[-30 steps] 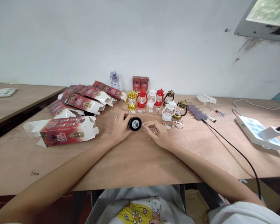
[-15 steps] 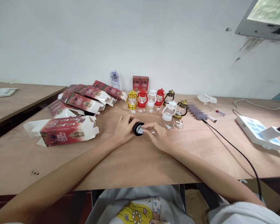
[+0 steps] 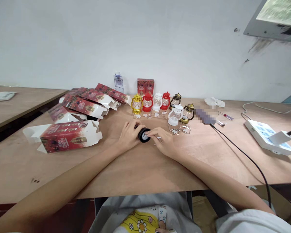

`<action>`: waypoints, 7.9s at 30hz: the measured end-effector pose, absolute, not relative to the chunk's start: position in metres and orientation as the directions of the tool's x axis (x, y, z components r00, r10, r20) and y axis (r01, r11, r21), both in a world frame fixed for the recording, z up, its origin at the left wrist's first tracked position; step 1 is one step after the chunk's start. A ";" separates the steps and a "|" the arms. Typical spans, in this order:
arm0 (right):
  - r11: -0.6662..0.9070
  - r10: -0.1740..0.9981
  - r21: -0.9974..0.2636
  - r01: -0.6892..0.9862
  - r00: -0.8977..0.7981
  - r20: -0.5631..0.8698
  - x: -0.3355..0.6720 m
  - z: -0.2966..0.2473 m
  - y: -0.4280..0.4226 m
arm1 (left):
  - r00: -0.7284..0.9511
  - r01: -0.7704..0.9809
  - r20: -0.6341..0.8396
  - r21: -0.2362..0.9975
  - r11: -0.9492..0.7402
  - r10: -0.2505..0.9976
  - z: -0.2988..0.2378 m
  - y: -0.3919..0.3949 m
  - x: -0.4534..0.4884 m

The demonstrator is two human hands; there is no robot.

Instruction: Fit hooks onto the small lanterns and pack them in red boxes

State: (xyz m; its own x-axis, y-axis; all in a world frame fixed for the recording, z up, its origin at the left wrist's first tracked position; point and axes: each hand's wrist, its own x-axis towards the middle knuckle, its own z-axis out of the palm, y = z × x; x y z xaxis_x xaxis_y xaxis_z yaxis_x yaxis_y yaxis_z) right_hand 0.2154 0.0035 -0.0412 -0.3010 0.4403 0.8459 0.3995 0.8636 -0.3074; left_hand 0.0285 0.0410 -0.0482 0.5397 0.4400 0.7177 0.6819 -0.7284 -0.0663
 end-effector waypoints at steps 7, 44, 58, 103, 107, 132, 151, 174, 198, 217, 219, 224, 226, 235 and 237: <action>0.862 0.445 -0.310 0.401 -0.307 0.841 0.216 -0.038 0.002 | 0.540 0.682 0.726 -0.082 -0.726 0.425 -0.048 0.041 0.028; 0.805 0.354 -0.079 0.587 -0.370 0.859 0.208 -0.051 0.001 | 0.427 0.721 0.794 -0.011 -0.692 0.433 -0.047 0.045 0.023; 0.772 0.536 -0.395 0.498 -0.177 0.826 0.211 -0.045 0.003 | 0.528 0.679 0.771 -0.131 -0.722 0.356 -0.043 0.038 0.029; 0.756 0.652 -0.553 0.349 -0.327 0.685 0.221 -0.026 0.010 | 0.516 0.661 0.782 -0.105 -0.743 0.349 -0.045 0.033 0.031; 0.823 0.565 -0.475 0.311 -0.365 0.740 0.223 -0.028 0.010 | 0.468 0.667 0.794 -0.028 -0.744 0.389 -0.044 0.034 0.031; 0.691 0.721 -0.650 0.318 -0.376 0.583 0.234 -0.020 0.016 | 0.459 0.677 0.772 0.017 -0.736 0.439 -0.040 0.032 0.029; 0.681 0.732 -0.058 0.730 -0.680 0.036 0.259 -0.013 0.030 | 0.501 0.670 0.728 0.015 -0.742 0.468 -0.035 0.031 0.025; 0.770 0.619 -0.058 0.636 -0.722 0.310 0.249 -0.022 0.022 | 0.490 0.700 0.736 -0.013 -0.714 0.467 -0.036 0.033 0.027; 0.870 0.474 -0.395 0.296 -0.280 0.835 0.212 -0.027 -0.011 | 0.458 0.633 0.782 0.047 -0.773 0.422 -0.035 0.025 0.030; 0.882 0.369 -0.212 0.420 -0.337 0.866 0.214 -0.041 -0.007 | 0.452 0.647 0.779 0.048 -0.761 0.434 -0.035 0.025 0.029; 0.884 0.331 -0.173 0.434 -0.323 0.887 0.214 -0.041 -0.007 | 0.457 0.634 0.791 0.031 -0.773 0.407 -0.034 0.024 0.030; 0.885 0.320 -0.163 0.436 -0.316 0.893 0.213 -0.042 -0.008 | 0.443 0.639 0.800 0.036 -0.768 0.406 -0.035 0.024 0.031; 0.886 0.306 -0.150 0.439 -0.311 0.900 0.212 -0.042 -0.008 | 0.456 0.640 0.786 0.036 -0.767 0.417 -0.035 0.025 0.030; 0.876 0.312 -0.163 0.453 -0.276 0.909 0.209 -0.036 -0.011 | 0.452 0.625 0.828 -0.031 -0.780 0.330 -0.039 0.028 0.031; 0.877 0.340 -0.208 0.434 -0.254 0.905 0.209 -0.035 -0.011 | 0.453 0.620 0.833 -0.037 -0.783 0.319 -0.038 0.028 0.031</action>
